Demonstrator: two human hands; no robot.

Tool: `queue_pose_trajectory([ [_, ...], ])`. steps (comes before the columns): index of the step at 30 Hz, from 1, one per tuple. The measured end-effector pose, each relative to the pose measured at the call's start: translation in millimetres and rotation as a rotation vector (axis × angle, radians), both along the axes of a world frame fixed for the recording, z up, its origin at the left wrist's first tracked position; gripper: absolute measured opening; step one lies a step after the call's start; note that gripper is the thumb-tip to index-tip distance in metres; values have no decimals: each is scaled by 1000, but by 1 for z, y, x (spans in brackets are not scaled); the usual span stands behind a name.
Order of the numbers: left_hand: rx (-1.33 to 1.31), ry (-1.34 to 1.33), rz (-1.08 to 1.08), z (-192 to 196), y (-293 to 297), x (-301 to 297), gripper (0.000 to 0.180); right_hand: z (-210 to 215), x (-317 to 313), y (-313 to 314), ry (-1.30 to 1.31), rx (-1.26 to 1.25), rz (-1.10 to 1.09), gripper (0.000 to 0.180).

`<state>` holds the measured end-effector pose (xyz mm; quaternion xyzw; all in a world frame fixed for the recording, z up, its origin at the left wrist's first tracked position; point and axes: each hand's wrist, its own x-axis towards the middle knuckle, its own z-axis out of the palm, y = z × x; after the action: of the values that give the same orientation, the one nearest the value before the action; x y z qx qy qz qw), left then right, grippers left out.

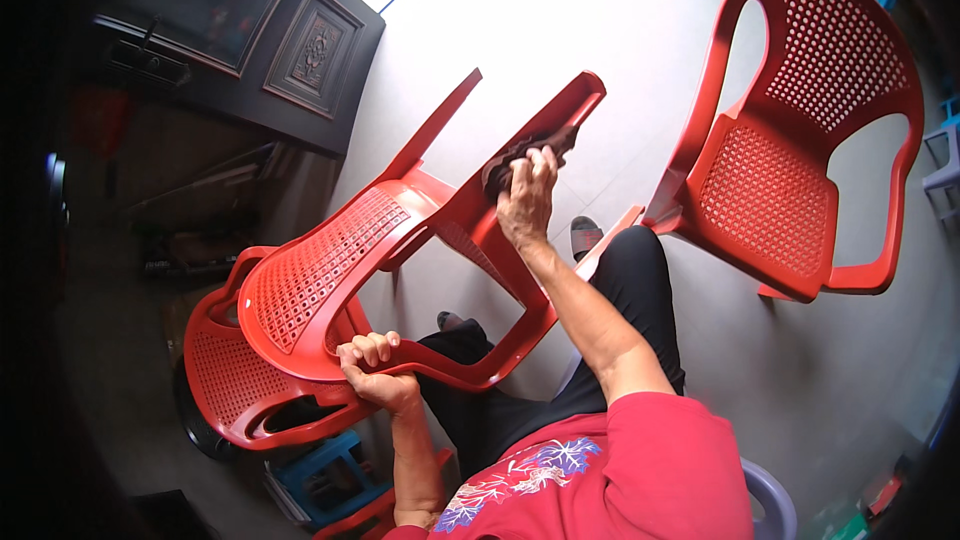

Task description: The person wipes a red plastic chair with a dark cloth, cleaning the seat, backrest, and legs. They rotate the chair to access different sides and continue wiping until the chair appears clean.

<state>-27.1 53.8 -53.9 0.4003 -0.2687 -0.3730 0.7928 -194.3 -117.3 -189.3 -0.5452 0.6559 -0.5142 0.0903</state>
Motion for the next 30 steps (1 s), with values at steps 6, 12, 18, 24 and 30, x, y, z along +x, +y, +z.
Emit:
queue_pose_trajectory([
  [6, 15, 76, 12, 1, 1, -1, 27, 20, 45, 76, 317, -64, 174, 20],
  [12, 13, 20, -16, -9, 18, 5, 25, 64, 43, 60, 290, -109, 581, 26],
  [18, 2, -58, -116, -8, 21, -8, 23, 67, 56, -10, 330, 392, 485, 31],
  [24, -56, -77, -167, -5, 20, -15, 20, 106, 84, 46, 124, -116, 738, 20],
  [30, 275, -171, 110, -36, 48, -17, 11, 198, 110, 94, -195, -328, 1406, 28],
])
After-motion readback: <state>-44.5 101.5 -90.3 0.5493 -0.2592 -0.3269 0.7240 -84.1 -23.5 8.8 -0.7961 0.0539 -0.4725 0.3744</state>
